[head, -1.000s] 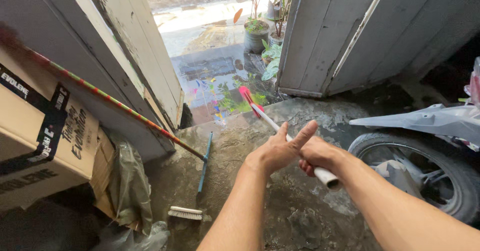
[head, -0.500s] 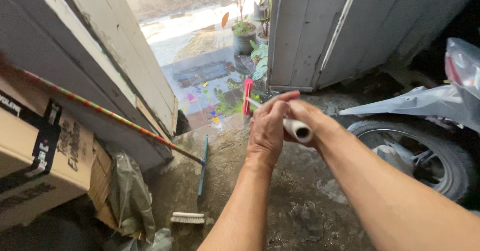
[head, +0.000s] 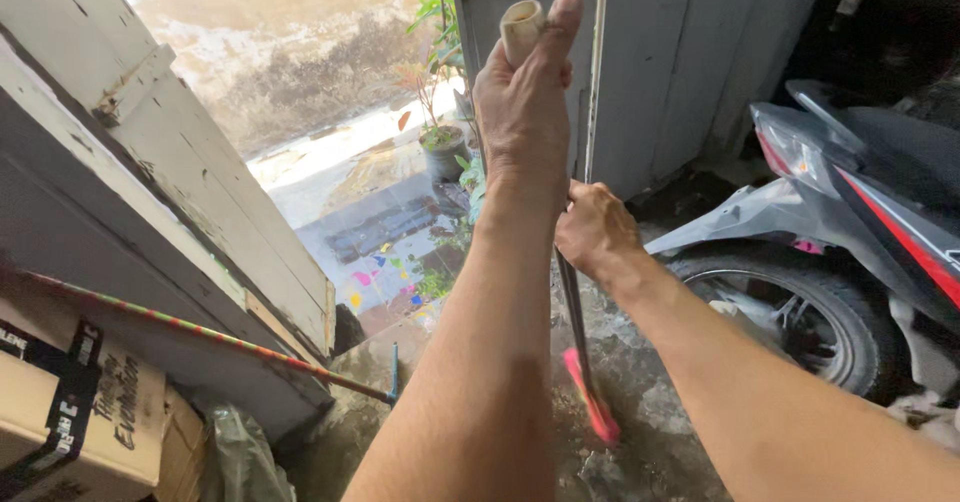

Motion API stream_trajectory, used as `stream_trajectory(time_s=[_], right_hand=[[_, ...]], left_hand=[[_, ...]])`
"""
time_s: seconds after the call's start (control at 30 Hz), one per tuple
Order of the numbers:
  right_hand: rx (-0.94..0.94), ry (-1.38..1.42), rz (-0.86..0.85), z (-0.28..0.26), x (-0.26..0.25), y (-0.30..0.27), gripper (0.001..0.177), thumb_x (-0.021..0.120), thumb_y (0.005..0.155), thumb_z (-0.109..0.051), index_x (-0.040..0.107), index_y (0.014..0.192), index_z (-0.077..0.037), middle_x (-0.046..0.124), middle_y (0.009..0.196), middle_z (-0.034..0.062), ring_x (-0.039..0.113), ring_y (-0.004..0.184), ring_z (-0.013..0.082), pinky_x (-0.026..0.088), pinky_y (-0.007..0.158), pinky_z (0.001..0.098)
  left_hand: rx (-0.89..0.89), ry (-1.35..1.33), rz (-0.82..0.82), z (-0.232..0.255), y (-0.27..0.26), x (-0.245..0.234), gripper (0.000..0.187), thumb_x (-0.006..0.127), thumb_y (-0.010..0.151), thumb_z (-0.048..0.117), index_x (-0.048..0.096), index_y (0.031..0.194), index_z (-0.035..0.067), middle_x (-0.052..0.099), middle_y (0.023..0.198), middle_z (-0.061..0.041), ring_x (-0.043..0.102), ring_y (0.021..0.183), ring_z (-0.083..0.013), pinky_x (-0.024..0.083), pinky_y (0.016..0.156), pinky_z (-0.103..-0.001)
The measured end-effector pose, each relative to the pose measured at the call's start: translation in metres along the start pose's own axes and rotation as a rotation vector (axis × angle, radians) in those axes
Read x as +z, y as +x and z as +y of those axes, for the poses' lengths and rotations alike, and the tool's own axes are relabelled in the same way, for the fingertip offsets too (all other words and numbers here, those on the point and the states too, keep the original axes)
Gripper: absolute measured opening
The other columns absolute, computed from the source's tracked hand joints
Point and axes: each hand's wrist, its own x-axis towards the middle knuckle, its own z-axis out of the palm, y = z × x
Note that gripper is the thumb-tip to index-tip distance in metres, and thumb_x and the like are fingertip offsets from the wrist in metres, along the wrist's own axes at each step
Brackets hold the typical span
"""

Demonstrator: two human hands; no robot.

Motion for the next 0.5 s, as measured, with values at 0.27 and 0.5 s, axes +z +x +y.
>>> stream_trajectory(time_s=[0.27,0.5], right_hand=[[0.198,-0.131,-0.226,0.041,-0.026,-0.042,0.034,0.064,0.075,-0.044,0.067,0.09,-0.013,0.069,0.08,0.0138,0.067,0.081,0.0312,0.051,0.074,0.0434],[0.512,-0.26,-0.351,0.144,0.033,-0.021,0.034,0.072,0.07,-0.044,0.073,0.094,-0.021,0.064,0.089,0.0117,0.062,0.092,0.032,0.047,0.084,0.0408]], left_hand=[[-0.459,-0.223,0.18,-0.026,-0.021,-0.002,0.02,0.073,0.067,0.019,0.055,0.065,0.011,0.045,0.052,0.0,0.041,0.042,-0.0117,0.035,0.043,-0.027],[-0.666,-0.335,0.025,-0.117,-0.041,-0.018,0.021,0.067,0.068,0.005,0.048,0.061,0.008,0.042,0.052,0.0,0.039,0.043,-0.0119,0.036,0.044,-0.027]])
